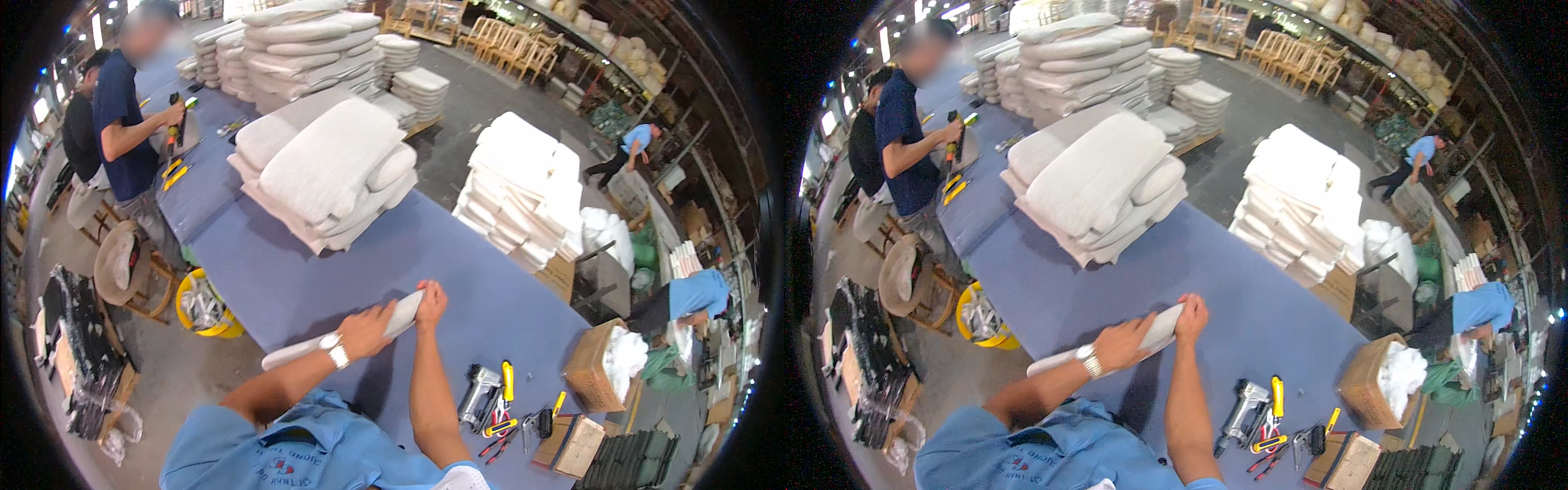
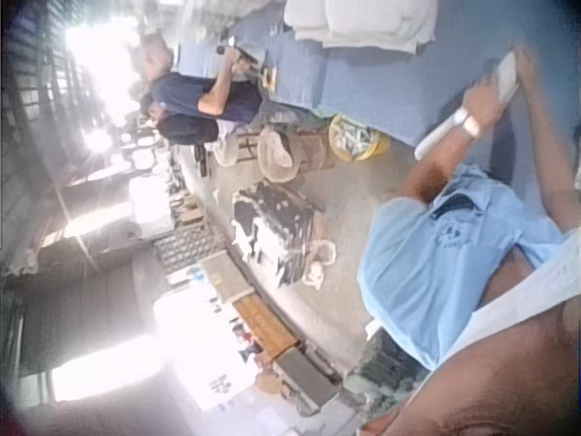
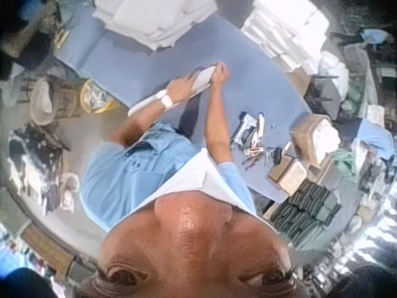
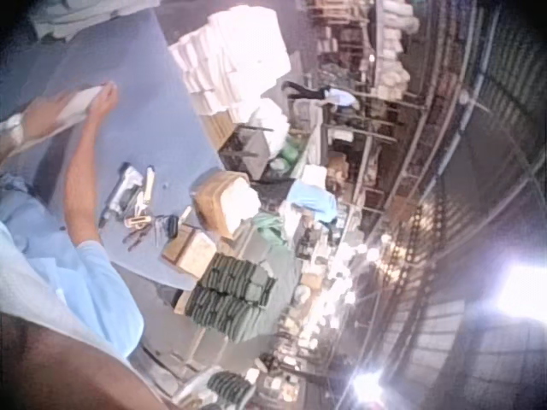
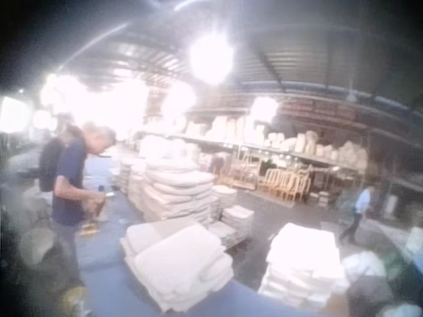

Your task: The person assembles a cushion by inserting a foam insert into a fabric cover, then uses a staple gun to secure the edges. They trim excess fabric with a utility knife and place the finished cushion on a stack.

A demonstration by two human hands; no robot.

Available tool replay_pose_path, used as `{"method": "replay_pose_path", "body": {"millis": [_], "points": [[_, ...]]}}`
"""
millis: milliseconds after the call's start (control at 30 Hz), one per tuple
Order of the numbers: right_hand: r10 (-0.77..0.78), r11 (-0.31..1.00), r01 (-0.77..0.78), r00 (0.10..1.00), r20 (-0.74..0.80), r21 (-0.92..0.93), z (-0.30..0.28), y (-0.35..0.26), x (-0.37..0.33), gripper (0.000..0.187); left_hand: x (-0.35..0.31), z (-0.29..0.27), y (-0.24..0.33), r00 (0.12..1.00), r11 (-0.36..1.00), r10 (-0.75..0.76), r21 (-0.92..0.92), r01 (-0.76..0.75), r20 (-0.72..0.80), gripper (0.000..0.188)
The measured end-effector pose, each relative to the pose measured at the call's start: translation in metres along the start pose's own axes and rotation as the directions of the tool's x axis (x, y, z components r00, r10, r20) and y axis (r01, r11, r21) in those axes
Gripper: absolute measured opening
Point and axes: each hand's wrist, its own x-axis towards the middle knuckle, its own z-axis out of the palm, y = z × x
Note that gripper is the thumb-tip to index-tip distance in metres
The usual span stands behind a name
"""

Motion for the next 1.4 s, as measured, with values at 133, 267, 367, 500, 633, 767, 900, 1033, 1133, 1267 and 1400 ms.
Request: {"method": "replay_pose_path", "body": {"millis": [133,267,367,500,633,767,900,1033,1133,1267,1400], "points": [[0.103,0.985,-0.106,0.994,0.027,0.135,-0.025,-0.002,-0.006,0.034,-0.101,-0.02,-0.028,0.995,0.992,-0.087,-0.092,0.092,0.057,0.08],[0.262,0.945,-0.265,0.964,0.041,0.191,-0.038,-0.014,-0.016,0.033,-0.209,-0.008,-0.091,0.947,0.893,-0.29,-0.318,0.32,0.139,0.082],[0.311,0.945,-0.318,0.946,0.089,0.074,-0.056,-0.014,-0.017,0.032,-0.254,0.021,-0.117,0.848,0.468,-0.474,-0.749,0.47,0.236,0.081],[0.562,0.784,-0.579,0.815,0.141,0.224,-0.083,-0.014,-0.029,0.042,-0.241,0.016,-0.047,0.66,-0.323,-0.63,-0.911,0.258,0.41,0.075],[0.602,0.689,-0.618,0.779,0.177,0.378,-0.127,-0.018,-0.061,0.05,-0.237,0.077,-0.069,0.699,0.246,-0.715,-0.922,0.299,0.036,0.067],[0.532,0.643,-0.529,0.828,0.174,0.554,-0.188,0.009,-0.132,0.055,-0.224,0.033,-0.074,0.769,0.618,-0.582,-0.759,0.207,-0.264,0.066],[0.378,0.509,-0.497,0.863,0.336,0.703,-0.197,-0.036,-0.208,0.065,-0.193,-0.103,-0.093,0.804,0.646,-0.385,-0.754,-0.117,-0.454,0.07],[0.415,0.57,-0.539,0.84,0.349,0.619,-0.213,-0.063,-0.246,0.07,-0.112,-0.178,-0.055,0.766,0.527,-0.373,-0.799,-0.289,-0.523,0.058],[0.415,0.731,-0.524,0.85,0.325,0.437,-0.209,-0.078,-0.257,0.065,-0.054,-0.196,-0.031,0.79,0.737,-0.247,-0.638,-0.223,-0.561,0.044],[0.477,0.735,-0.596,0.793,0.378,0.323,-0.167,-0.097,-0.291,0.073,0.042,-0.213,0.029,0.814,0.691,0.008,-0.585,-0.425,-0.581,0.043],[0.34,0.874,-0.486,0.616,0.711,0.004,-0.117,-0.113,-0.308,0.084,0.113,-0.154,0.052,0.832,0.608,0.272,-0.584,-0.538,-0.484,0.049]]}}
